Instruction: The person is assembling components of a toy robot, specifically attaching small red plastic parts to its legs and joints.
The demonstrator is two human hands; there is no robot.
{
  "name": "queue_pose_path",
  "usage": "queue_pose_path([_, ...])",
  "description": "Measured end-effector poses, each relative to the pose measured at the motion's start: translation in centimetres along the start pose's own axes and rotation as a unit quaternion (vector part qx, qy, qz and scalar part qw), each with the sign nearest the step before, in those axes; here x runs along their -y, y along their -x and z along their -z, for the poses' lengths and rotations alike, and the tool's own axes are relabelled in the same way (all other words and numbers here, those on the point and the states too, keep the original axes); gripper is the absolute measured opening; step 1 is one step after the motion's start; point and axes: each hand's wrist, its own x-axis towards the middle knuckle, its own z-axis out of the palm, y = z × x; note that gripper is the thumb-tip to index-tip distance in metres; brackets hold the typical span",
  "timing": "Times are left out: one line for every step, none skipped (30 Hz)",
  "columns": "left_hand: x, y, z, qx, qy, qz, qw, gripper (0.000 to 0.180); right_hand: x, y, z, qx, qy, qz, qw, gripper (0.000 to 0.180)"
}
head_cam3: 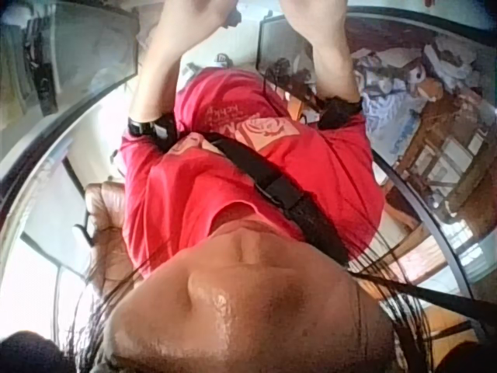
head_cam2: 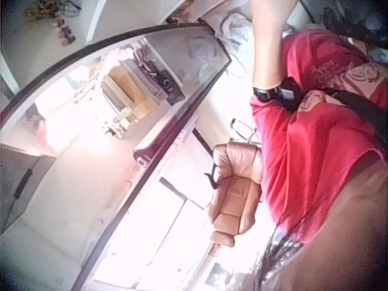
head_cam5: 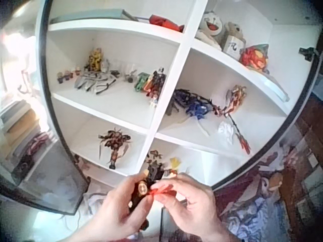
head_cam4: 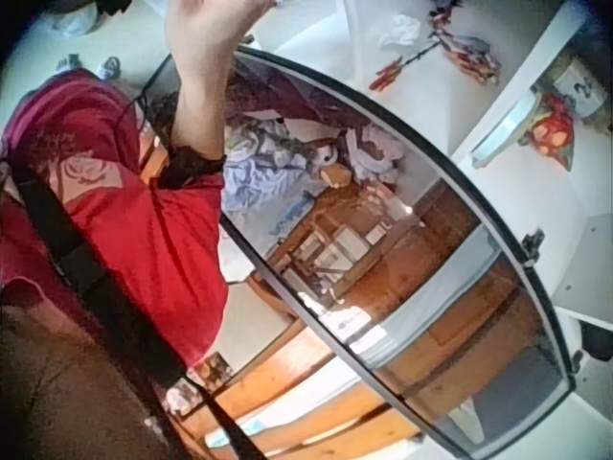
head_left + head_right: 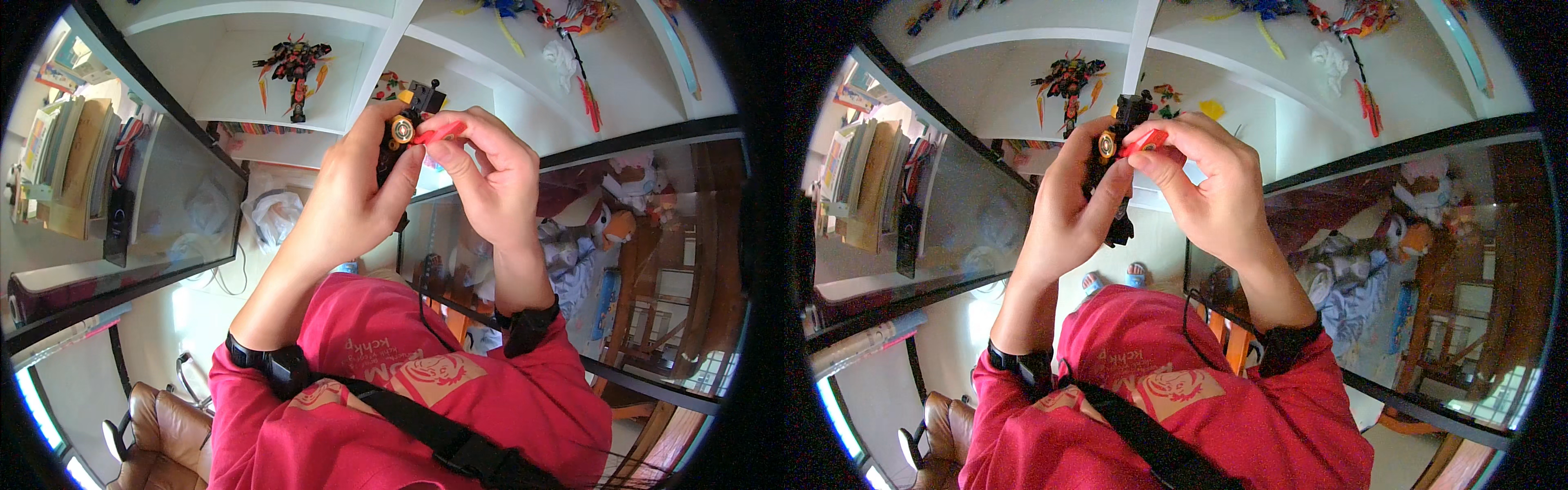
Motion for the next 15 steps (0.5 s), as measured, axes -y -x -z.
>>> queue_pose_path([-0.2, 0.0, 0.1, 0.004, -0.008, 0.015, 1.000, 0.028, -0.1, 0.1, 0.0, 0.000, 0.000, 0.000, 1.000, 0.013])
queue_pose_path([-0.2, 0.1, 0.1, 0.007, -0.015, 0.030, 0.999, 0.028, -0.3, 0.1, -0.1, 0.000, -0.014, -0.004, 1.000, 0.013])
queue_pose_path([-0.1, 0.2, 0.1, 0.006, -0.016, 0.031, 0.999, 0.028, -0.4, 0.1, -0.2, -0.001, -0.028, -0.007, 1.000, 0.013])
queue_pose_path([0.3, 0.3, 0.2, 0.017, 0.026, 0.038, 0.999, 0.027, -0.2, 0.2, 0.0, -0.001, -0.028, -0.008, 1.000, 0.013])
queue_pose_path([0.4, 0.4, 0.3, 0.028, 0.068, 0.046, 0.996, 0.026, 0.2, 0.2, 0.2, 0.021, -0.134, -0.092, 0.986, 0.013])
queue_pose_path([0.4, 0.4, 0.5, 0.029, 0.069, 0.047, 0.996, 0.026, 0.4, 0.3, 0.3, 0.043, -0.237, -0.175, 0.955, 0.014])
queue_pose_path([0.3, 0.3, 0.8, 0.051, 0.135, 0.119, 0.982, 0.025, 0.3, 0.4, 0.0, 0.022, -0.240, -0.170, 0.955, 0.018])
queue_pose_path([0.2, 0.1, 0.9, 0.074, 0.200, 0.189, 0.959, 0.024, 0.3, 0.3, 0.4, 0.021, -0.240, -0.171, 0.955, 0.018])
queue_pose_path([0.5, 0.0, 0.7, 0.090, 0.257, 0.219, 0.937, 0.028, 0.3, 0.1, 1.0, 0.057, -0.182, -0.189, 0.963, 0.019])
queue_pose_path([0.5, 0.0, 0.7, 0.091, 0.257, 0.220, 0.937, 0.028, 0.2, 0.0, 1.4, 0.092, -0.122, -0.206, 0.966, 0.021])
queue_pose_path([0.5, 0.0, 0.6, 0.090, 0.308, 0.256, 0.912, 0.028, 0.1, -0.1, 1.3, 0.092, -0.123, -0.207, 0.966, 0.021])
queue_pose_path([0.5, 0.1, 0.6, 0.090, 0.358, 0.291, 0.883, 0.029, 0.0, -0.1, 1.1, 0.077, -0.106, -0.188, 0.973, 0.023])
queue_pose_path([0.5, 0.1, 0.6, 0.091, 0.357, 0.292, 0.883, 0.030, 0.0, -0.1, 0.9, 0.064, -0.089, -0.167, 0.980, 0.025])
queue_pose_path([0.5, 0.2, 0.6, 0.090, 0.356, 0.292, 0.883, 0.030, 0.2, -0.1, 0.8, 0.063, -0.090, -0.167, 0.980, 0.025])
queue_pose_path([0.5, 0.3, 0.7, 0.092, 0.396, 0.288, 0.867, 0.026, 0.5, -0.2, 0.8, 0.051, -0.076, -0.165, 0.982, 0.025])
